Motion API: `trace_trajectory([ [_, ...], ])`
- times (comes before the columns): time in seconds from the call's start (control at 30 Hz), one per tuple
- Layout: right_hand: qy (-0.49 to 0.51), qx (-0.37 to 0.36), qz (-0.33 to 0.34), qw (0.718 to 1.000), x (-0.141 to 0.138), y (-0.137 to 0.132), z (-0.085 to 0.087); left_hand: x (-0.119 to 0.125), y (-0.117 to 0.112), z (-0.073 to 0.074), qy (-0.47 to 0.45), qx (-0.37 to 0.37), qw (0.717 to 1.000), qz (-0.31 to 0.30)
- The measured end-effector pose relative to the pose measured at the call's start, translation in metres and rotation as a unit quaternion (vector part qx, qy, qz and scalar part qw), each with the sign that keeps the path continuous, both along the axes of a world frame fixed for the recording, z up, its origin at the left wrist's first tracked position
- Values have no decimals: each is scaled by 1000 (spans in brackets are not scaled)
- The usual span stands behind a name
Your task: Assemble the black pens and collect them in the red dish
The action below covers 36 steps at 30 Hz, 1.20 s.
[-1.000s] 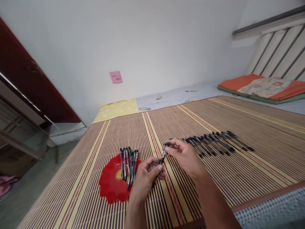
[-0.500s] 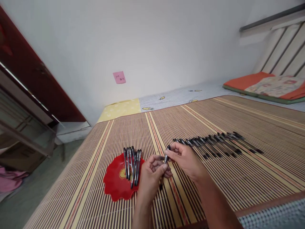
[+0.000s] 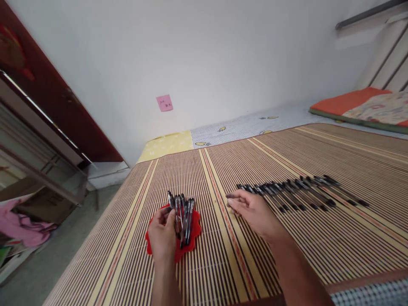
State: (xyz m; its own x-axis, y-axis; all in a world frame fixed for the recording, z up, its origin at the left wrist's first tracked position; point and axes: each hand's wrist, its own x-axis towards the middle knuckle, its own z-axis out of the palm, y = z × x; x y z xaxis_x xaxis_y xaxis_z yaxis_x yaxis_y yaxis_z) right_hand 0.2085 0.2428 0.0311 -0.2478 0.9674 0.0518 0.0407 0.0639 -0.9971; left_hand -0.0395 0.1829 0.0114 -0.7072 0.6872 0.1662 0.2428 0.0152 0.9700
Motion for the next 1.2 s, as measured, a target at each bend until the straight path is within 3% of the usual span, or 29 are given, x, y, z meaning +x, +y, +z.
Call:
trace_trajectory([
  [0.27,-11,4,6,1000,1,0,-1,-10,8,-16,125,-124,984,-22],
  [0.43,7,0,-8,1000,5,1,-3,-11,10,-23,167,-159,973,-25],
  [0.5,11,3,-26,1000,8,2,-4,-12,10,-25,155,-162,974,-28],
  [0.57,38,11,-93,995,12,5,-4,-12,10,-25,138,-154,978,-32],
  [0.63,106,35,-213,971,17,7,-4,-10,10,-23,127,-133,982,-38],
  [0.73,232,89,-357,900,27,10,0,-3,6,-13,126,-79,989,-21],
  [0.8,284,108,-383,872,36,11,3,6,4,-3,83,-16,996,8],
  [0.87,300,110,-388,865,45,12,4,17,3,7,-49,63,997,12],
  [0.97,232,94,-379,891,55,14,-1,33,3,18,-241,157,956,-54],
  [1.1,-54,85,-293,951,58,19,-15,53,4,23,-309,162,926,-143],
  [1.2,-283,115,-224,926,53,23,-26,63,5,21,-303,135,928,-172],
])
